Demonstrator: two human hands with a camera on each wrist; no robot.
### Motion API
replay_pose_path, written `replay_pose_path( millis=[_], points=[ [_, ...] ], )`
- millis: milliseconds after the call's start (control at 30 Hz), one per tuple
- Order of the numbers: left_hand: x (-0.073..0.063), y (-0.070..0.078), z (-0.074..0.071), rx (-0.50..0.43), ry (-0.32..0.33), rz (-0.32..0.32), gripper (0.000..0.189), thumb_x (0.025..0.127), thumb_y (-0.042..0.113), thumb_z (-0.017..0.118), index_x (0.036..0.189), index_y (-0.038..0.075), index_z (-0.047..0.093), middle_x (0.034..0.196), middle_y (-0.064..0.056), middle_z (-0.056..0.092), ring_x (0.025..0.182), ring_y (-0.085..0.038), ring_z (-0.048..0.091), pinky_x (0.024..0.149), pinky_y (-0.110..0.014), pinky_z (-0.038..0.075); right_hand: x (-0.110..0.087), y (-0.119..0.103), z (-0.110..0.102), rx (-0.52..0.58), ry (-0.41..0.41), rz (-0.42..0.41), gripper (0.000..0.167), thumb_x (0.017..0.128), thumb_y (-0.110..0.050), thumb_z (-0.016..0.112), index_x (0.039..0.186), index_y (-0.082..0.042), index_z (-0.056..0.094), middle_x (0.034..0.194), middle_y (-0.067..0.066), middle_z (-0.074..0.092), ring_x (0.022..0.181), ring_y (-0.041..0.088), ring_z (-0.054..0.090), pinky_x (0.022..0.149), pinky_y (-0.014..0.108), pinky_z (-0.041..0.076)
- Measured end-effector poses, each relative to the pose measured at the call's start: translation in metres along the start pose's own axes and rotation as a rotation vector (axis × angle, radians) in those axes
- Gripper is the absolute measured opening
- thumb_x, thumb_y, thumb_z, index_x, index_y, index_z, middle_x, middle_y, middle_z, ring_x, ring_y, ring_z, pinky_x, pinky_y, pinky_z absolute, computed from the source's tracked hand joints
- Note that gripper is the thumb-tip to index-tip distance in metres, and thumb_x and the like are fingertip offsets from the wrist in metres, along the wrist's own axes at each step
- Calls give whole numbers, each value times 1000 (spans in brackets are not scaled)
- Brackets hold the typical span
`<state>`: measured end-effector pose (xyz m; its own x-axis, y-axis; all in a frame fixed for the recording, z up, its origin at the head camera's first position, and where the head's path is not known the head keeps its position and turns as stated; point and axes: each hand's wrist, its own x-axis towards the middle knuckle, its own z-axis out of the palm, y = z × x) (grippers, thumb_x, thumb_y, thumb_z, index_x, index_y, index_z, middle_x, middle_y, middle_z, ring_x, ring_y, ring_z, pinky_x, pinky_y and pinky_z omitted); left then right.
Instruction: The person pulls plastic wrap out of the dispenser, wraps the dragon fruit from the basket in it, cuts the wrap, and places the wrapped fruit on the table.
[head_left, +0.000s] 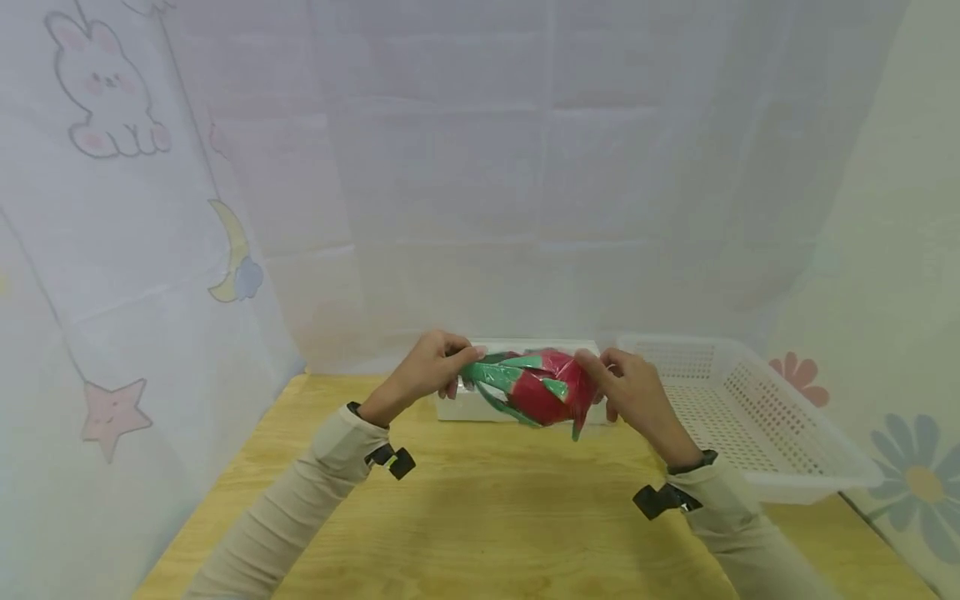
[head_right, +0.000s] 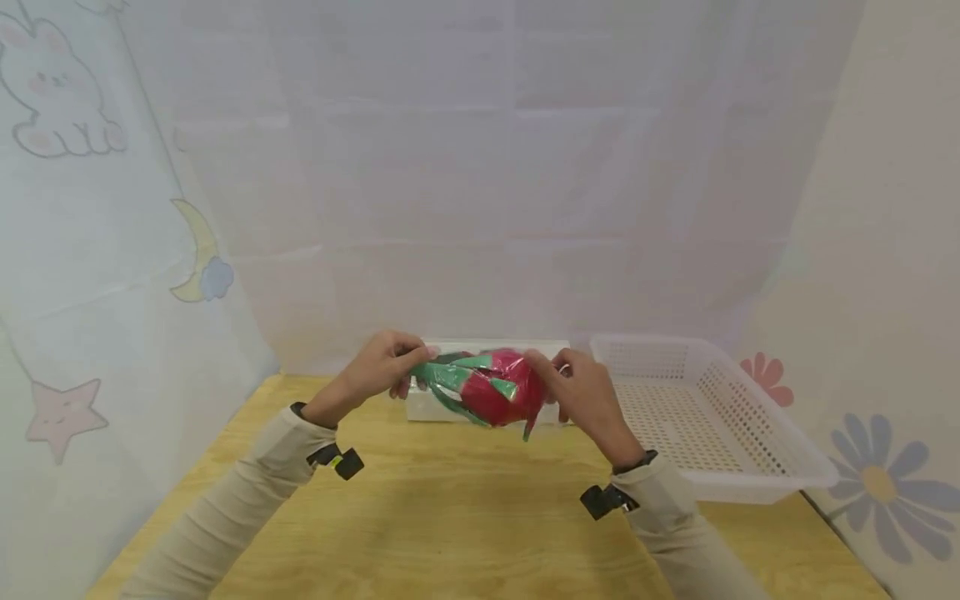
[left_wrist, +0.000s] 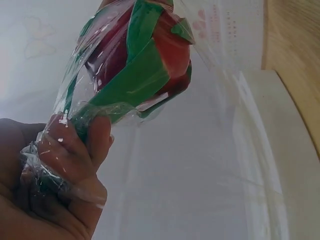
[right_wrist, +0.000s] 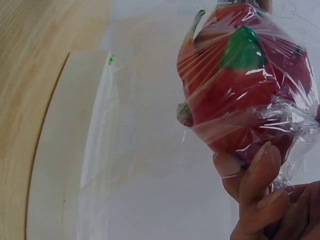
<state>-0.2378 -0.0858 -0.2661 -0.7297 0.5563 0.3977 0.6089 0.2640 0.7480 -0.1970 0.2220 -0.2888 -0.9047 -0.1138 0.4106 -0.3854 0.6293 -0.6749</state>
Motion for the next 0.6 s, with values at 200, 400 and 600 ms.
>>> replay_pose_path(
  millis=[200, 400, 600],
  points=[
    [-5, -35, 13, -39, -89, -157, 34, 105, 20, 53, 87, 0, 72, 48, -1, 47, 39, -13, 50, 44, -33, 47, 1, 18, 17, -33, -162, 154, 58, 101, -56, 46, 91, -1, 64, 55, 8, 56, 39, 22, 53, 39, 32, 43],
    [-8, -76, 28, -142, -160, -340, 35, 105, 20, 51, 86, 1, 73, 56, 1, 54, 41, -9, 46, 44, -24, 42, 2, 48, 42, 30, -270, 286, 64, 99, -63, 44, 66, -9, 53, 45, 1, 46, 36, 13, 43, 38, 27, 38],
    [-6, -114, 41, -222, -197, -446, 33, 104, 16, 47, 109, -4, 73, 69, 0, 61, 45, -6, 44, 45, -20, 39, 5, 72, 59, 72, -349, 377, 66, 97, -65, 46, 55, -16, 37, 45, -3, 39, 38, 9, 37, 38, 24, 33]
  ],
)
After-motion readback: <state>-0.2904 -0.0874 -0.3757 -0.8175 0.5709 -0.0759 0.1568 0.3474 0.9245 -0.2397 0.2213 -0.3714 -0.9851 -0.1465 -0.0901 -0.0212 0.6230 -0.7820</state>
